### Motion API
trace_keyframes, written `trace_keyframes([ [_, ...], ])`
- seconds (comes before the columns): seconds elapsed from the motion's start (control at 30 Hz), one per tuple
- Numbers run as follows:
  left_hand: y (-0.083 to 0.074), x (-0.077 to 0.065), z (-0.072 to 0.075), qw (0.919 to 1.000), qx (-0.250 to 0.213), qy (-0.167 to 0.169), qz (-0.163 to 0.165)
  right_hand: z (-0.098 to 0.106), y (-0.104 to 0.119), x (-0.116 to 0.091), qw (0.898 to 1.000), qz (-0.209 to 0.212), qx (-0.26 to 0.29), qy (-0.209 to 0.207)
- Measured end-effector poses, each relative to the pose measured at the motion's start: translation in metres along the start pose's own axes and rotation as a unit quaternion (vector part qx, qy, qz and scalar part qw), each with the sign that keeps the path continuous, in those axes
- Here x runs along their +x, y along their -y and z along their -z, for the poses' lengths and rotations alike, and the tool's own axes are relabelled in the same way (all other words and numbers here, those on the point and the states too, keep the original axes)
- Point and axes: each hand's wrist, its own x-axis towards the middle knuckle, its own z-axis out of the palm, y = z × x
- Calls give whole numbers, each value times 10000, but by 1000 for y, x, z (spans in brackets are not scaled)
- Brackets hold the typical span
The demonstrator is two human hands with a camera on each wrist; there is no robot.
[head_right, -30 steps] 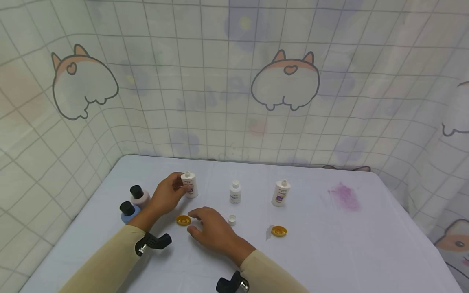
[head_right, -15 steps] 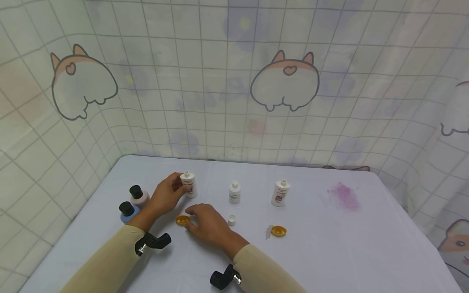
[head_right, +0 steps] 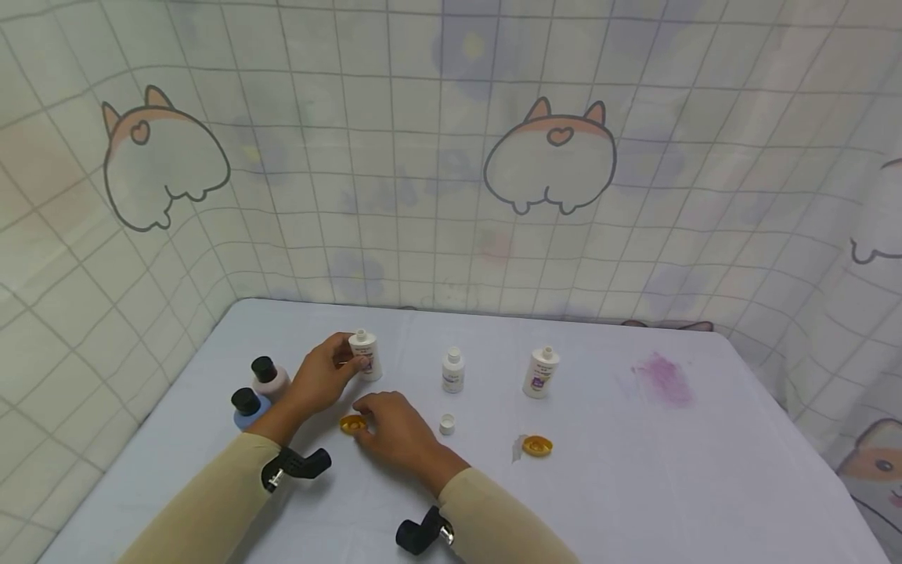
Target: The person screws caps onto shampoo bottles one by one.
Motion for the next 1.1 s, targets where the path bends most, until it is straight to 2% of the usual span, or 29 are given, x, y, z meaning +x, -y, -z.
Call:
trace_keyframes([
  [0.3,3,-1,-1,10000,18,-11,-8,-3,0,1,9999,-109,99,-15],
  [0.63,1,-3,-2,9999,-96,-94,13,1,0,-5,10000,44,-8,-63],
  [0.87,-3,-6,-1,9998,-180,-97,-30,11,4,-18,9996,110,244,-12],
  [1.1,-5,-9,-1,9999,-32,-99,42,24,3,-29,9974,161,685,-163],
])
